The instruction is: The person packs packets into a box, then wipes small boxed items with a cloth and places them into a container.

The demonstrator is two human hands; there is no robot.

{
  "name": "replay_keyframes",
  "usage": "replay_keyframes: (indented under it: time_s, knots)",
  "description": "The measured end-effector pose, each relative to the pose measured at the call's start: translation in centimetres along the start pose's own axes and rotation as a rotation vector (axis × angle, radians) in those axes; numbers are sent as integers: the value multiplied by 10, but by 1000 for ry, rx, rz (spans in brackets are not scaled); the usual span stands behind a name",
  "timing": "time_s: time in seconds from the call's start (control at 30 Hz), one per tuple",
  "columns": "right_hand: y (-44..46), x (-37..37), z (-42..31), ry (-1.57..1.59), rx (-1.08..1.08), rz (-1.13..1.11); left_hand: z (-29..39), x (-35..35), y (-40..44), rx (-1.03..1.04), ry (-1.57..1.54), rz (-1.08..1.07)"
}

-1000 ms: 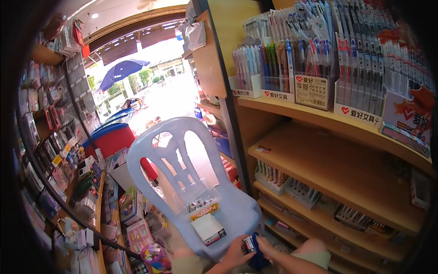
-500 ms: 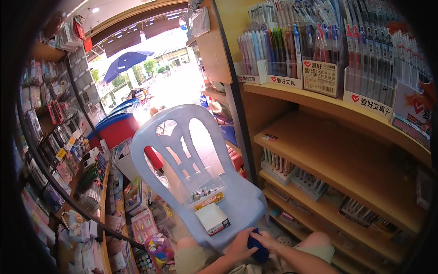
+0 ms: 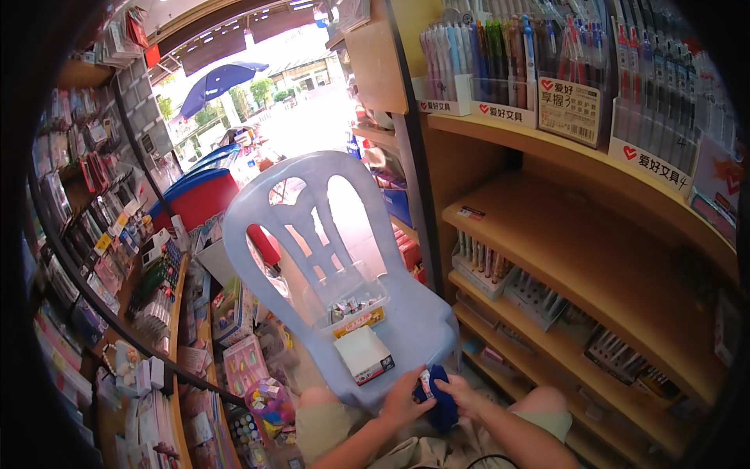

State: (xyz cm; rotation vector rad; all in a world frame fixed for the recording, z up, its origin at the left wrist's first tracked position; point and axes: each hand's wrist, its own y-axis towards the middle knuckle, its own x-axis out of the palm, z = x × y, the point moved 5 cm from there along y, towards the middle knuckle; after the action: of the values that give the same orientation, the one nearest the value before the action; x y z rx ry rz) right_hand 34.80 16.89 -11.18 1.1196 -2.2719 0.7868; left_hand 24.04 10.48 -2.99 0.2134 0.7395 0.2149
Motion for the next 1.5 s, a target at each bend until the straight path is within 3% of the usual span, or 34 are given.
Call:
replay_keyframes:
  time_s: [0.2,0.4,0.6,0.73,0.8,0.9,1.03,1.13,1.23,1.33,1.5]
  knots:
    - [-11,17,-10,29,56,-260,17,-19,6,190,0,-94]
    - [-15,13,1,-54,291,-173,17,-31,-4,126,49,-91]
    - [-9,11,-3,21,274,-14,-4,-83,13,3,49,208]
    - [-2,10,-4,27,260,21,-41,-142,65,26,342,437]
    - [3,7,1,32,248,7,-71,-165,94,-121,265,441]
    - [-1,11,-9,37,217,36,-91,-176,110,-174,602,448]
    - [-1,4,-14,117,182,59,-77,-157,76,102,533,601]
    - [1,5,-19,212,135,54,-93,-125,25,-88,320,659]
    - [4,4,-20,253,122,75,-146,-94,-13,-341,306,684]
    - [4,-3,-17,247,125,32,-177,-87,-21,-528,175,586]
    - [-13,-1,-45,474,20,71,-180,-87,-24,-575,166,461]
